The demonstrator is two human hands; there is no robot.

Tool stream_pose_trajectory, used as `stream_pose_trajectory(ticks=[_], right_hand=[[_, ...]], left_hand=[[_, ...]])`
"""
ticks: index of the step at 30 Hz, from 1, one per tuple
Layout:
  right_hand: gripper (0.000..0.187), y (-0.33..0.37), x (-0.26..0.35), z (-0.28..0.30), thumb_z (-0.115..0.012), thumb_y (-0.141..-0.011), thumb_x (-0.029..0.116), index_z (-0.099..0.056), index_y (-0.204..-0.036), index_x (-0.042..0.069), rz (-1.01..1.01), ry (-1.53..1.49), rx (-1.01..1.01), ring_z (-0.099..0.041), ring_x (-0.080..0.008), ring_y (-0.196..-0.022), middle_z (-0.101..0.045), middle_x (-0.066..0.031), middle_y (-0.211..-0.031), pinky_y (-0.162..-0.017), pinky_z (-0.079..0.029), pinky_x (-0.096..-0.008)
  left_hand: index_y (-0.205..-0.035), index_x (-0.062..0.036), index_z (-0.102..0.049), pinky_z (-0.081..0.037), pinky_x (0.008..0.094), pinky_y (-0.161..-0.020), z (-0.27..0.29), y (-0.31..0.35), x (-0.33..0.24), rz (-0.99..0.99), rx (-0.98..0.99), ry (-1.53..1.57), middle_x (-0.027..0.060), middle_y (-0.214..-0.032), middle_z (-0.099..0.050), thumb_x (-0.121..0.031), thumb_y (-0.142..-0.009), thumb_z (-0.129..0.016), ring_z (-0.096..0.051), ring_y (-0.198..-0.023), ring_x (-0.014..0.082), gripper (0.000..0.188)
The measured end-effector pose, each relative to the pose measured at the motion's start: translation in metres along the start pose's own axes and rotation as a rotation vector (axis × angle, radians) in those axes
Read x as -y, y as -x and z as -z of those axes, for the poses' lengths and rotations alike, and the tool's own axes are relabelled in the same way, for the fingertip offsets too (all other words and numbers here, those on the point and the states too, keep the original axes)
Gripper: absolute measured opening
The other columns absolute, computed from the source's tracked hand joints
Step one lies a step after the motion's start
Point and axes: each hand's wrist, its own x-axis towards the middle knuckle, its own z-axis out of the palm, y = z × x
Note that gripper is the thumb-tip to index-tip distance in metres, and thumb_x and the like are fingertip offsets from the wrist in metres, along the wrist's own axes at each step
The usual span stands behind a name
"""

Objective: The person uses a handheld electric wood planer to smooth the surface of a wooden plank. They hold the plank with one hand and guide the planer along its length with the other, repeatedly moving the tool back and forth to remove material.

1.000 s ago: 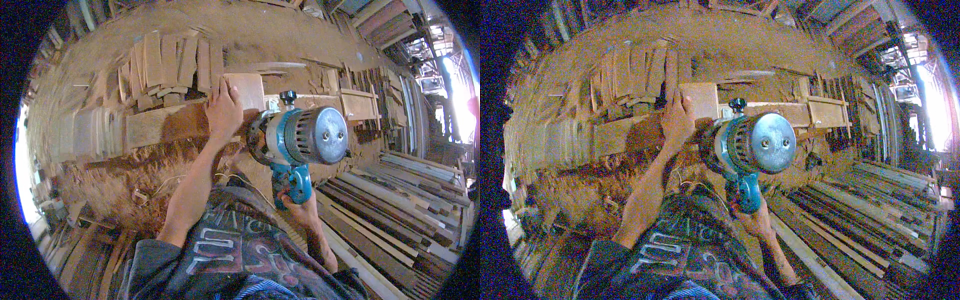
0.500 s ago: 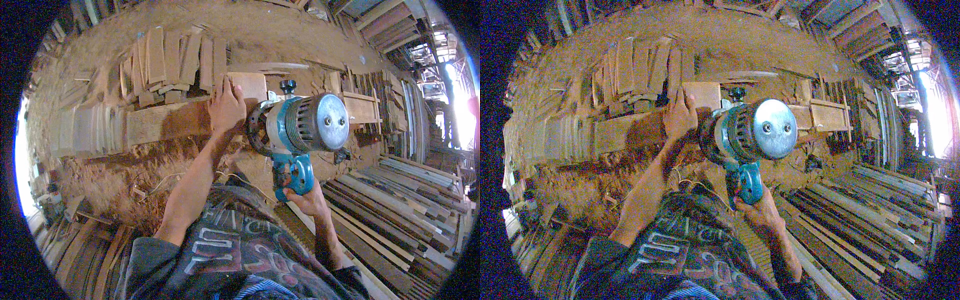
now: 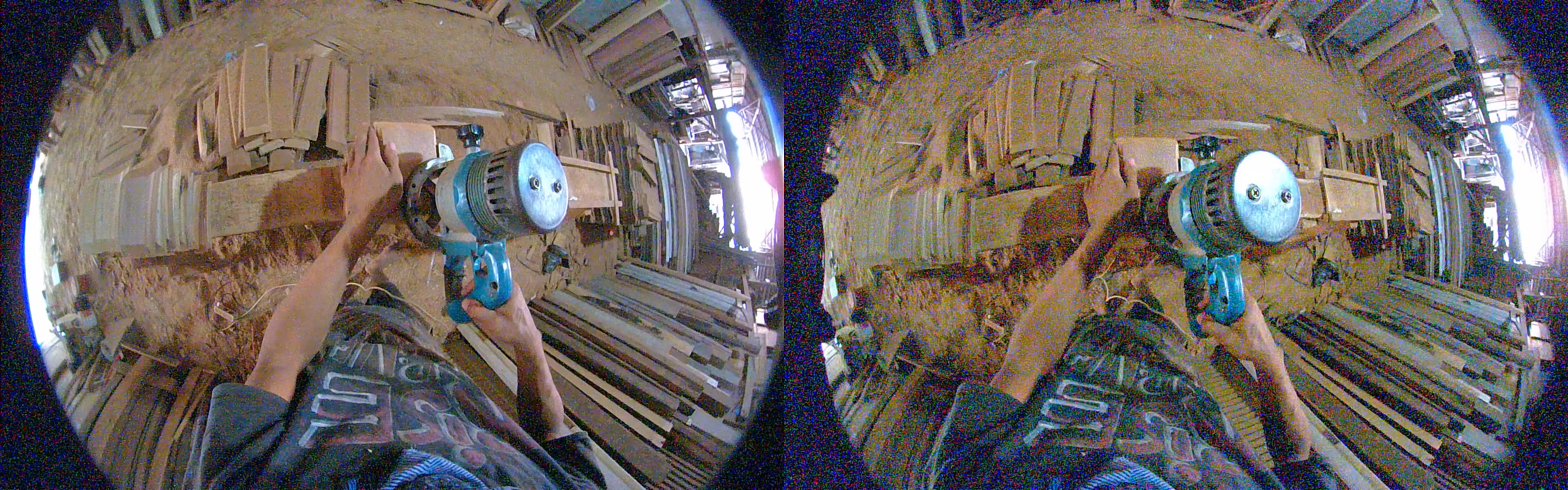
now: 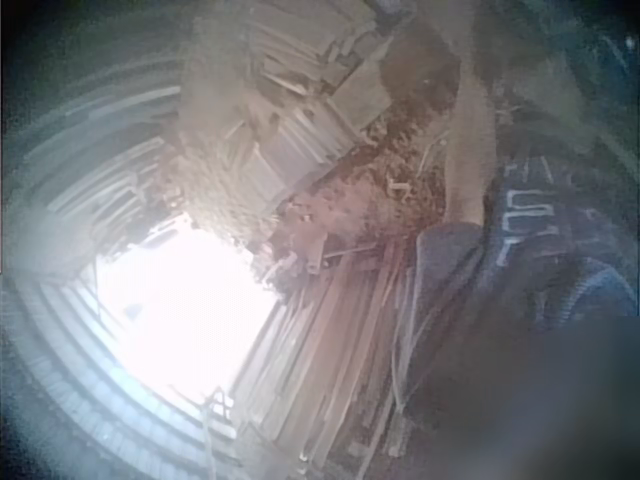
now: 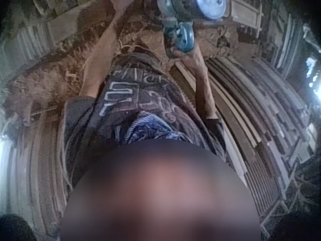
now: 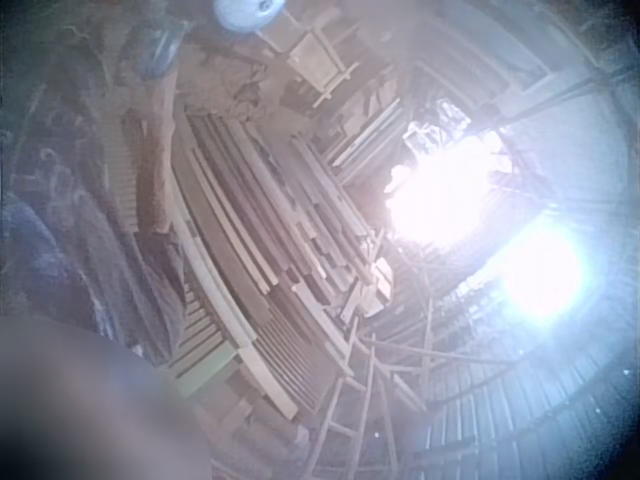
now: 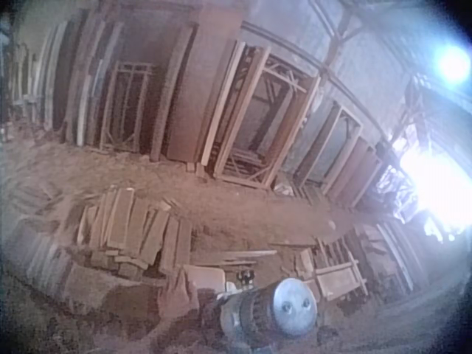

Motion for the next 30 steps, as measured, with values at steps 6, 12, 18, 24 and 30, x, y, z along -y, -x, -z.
stream_pose_trajectory(ticks=[6,12,18,24,30], right_hand=[[0.024,-0.015,0.011,0.005,-0.077,-0.08,0.008,-0.067,-0.102,0.005,0.034,0.058,0.009,-0.066,-0.0147,-0.091,-0.069,-0.0036,-0.096,-0.083,-0.054,-0.0359],[0.023,-0.036,0.017,0.004,-0.077,-0.08,0.009,-0.067,-0.1,0.005,0.039,0.096,-0.039,-0.067,-0.0147,-0.087,-0.07,-0.0035,-0.094,-0.08,-0.055,-0.0352],[0.023,-0.068,0.022,0.008,-0.077,-0.078,0.009,-0.066,-0.099,0.005,0.082,0.148,-0.044,-0.068,-0.0151,-0.083,-0.071,-0.0042,-0.09,-0.078,-0.056,-0.0346],[0.018,-0.085,0.031,0.009,-0.075,-0.077,0.006,-0.068,-0.094,0.004,0.126,0.032,-0.071,-0.065,-0.0127,-0.081,-0.07,-0.0026,-0.088,-0.076,-0.053,-0.0323],[0.016,-0.096,0.042,0.011,-0.074,-0.079,0.009,-0.068,-0.093,0.006,0.146,0.06,-0.069,-0.064,-0.0105,-0.081,-0.07,-0.0014,-0.088,-0.076,-0.052,-0.0308]], left_hand=[[-0.148,-0.0008,-0.044,-0.033,0.0526,-0.116,0.0,0.001,0.0,-0.091,-0.085,0.071,0.0195,-0.154,-0.044,-0.041,-0.104,-0.038,-0.044,-0.138,0.0427,0.06],[-0.148,0.0003,-0.043,-0.033,0.0517,-0.115,-0.01,0.0,0.018,-0.246,-0.152,0.05,0.021,-0.153,-0.044,-0.036,-0.106,-0.035,-0.045,-0.137,0.0428,0.056],[-0.149,-0.0016,-0.04,-0.035,0.0513,-0.114,-0.025,-0.007,0.032,-0.294,-0.22,0.017,0.0204,-0.152,-0.045,-0.032,-0.105,-0.041,-0.045,-0.137,0.0422,0.053],[-0.149,0.0013,-0.037,-0.033,0.0496,-0.116,-0.015,-0.007,0.022,-0.278,-0.181,-0.075,0.0207,-0.153,-0.043,-0.032,-0.1,-0.052,-0.043,-0.139,0.04,0.061],[-0.149,0.0044,-0.035,-0.032,0.0491,-0.117,0.002,-0.001,0.015,-0.285,-0.076,-0.059,0.0249,-0.155,-0.037,-0.027,-0.091,-0.061,-0.039,-0.141,0.0405,0.071]])
